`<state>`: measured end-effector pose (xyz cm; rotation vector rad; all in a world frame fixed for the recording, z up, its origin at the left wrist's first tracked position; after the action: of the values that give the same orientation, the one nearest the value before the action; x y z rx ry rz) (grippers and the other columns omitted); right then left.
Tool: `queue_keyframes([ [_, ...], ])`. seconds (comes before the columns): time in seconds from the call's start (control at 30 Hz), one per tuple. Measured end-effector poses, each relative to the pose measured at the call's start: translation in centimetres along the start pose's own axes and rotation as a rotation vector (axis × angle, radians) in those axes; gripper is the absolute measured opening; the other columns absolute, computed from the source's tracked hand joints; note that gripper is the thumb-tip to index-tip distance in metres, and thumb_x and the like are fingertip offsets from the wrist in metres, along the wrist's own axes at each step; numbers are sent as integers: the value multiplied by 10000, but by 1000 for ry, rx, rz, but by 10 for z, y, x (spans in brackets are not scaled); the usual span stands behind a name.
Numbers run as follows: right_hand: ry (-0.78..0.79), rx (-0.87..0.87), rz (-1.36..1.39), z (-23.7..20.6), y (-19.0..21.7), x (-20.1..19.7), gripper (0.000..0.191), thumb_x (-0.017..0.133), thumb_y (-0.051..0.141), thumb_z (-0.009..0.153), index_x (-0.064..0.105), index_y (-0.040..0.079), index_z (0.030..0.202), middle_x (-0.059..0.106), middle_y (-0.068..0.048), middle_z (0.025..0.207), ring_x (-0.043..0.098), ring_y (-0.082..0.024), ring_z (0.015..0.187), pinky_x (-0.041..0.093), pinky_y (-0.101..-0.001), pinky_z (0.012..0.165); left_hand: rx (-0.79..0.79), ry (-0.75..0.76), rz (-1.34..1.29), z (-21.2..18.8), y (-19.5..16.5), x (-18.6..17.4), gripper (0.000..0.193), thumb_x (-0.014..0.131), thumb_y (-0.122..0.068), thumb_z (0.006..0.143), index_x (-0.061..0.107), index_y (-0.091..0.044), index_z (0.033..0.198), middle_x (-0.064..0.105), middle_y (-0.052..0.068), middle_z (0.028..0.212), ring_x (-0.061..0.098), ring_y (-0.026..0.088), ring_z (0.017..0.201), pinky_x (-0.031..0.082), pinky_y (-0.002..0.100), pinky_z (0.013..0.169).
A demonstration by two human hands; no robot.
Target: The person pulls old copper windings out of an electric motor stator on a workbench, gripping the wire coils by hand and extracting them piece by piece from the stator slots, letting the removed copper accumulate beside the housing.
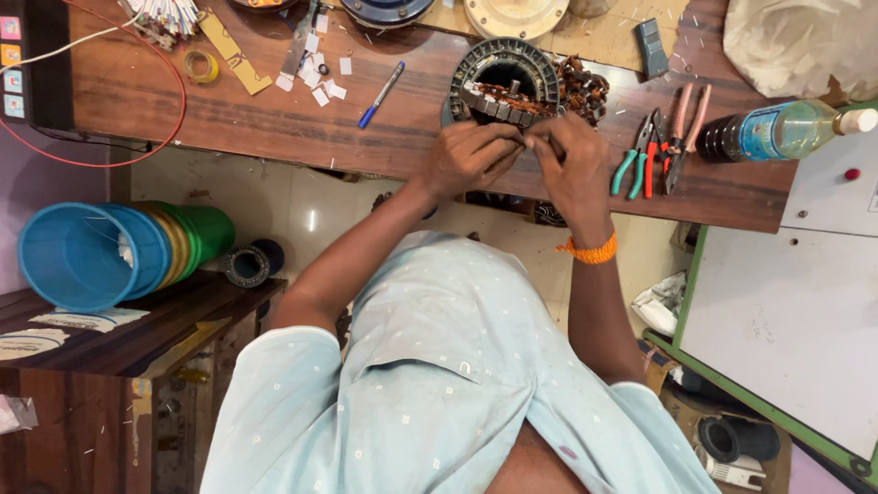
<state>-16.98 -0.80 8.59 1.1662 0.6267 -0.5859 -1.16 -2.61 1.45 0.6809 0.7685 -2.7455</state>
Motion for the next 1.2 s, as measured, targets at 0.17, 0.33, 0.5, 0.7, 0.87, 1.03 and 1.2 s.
queue_keyframes([
  [0.17,-34,14,29,31,-3,11,90,782,2,931,705,-20,971,578,-110,798,506,-192,647,393,-351,596,-503,-303,-205,-14,0,7,117,765,-76,927,655,-35,931,729,61,955,740,175,794,592,315,678],
  [0.33,21,169,103,51,-33,24,75,805,37,925,759,-8,965,550,-62,636,424,-121,571,336,-336,526,-724,-347,-207,-19,1,15,142,762,-84,903,631,-30,887,693,63,832,705,195,703,545,361,627],
  [0.5,51,270,83,70,-68,35,114,840,99,880,789,21,946,586,-1,620,453,-67,567,356,-292,512,-571,-217,-10,-4,-7,2,162,797,-112,904,642,-64,914,683,52,935,663,225,797,532,376,708],
  [0.7,-58,342,42,50,-90,21,118,850,120,879,804,32,944,606,-16,622,473,-67,565,371,-277,502,-61,39,-15,27,12,-14,610,833,-121,856,530,-180,1382,683,75,1199,589,294,1096,480,436,934],
  [0.87,-41,409,348,18,-78,-4,73,798,110,943,784,39,953,678,39,738,530,-31,637,387,-235,565,-212,227,-352,33,45,-5,896,843,-37,858,348,-205,1585,706,6,1194,600,258,1144,499,428,1044],
  [1.03,-20,214,212,-9,-42,-1,93,826,77,907,763,16,936,645,-43,732,477,-108,615,361,-296,534,-285,230,-407,31,48,0,894,819,-20,854,329,-179,1585,698,18,1208,629,223,1187,501,400,1064],
  [1.2,-152,-74,-33,-19,-20,33,101,796,53,916,716,8,959,677,-117,862,621,-221,716,476,-360,636,-198,294,-262,28,47,2,638,812,-59,882,547,-194,1446,686,-9,1238,577,234,1128,511,386,1014],
])
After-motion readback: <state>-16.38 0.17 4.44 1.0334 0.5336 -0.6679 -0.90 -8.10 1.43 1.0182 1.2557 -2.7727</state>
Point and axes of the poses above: each hand's wrist, its own z-axis towards the middle knuckle, its own x-axis out of the palm, y = z × x, the point moved 5 cm from there along z, towards the middle knuckle
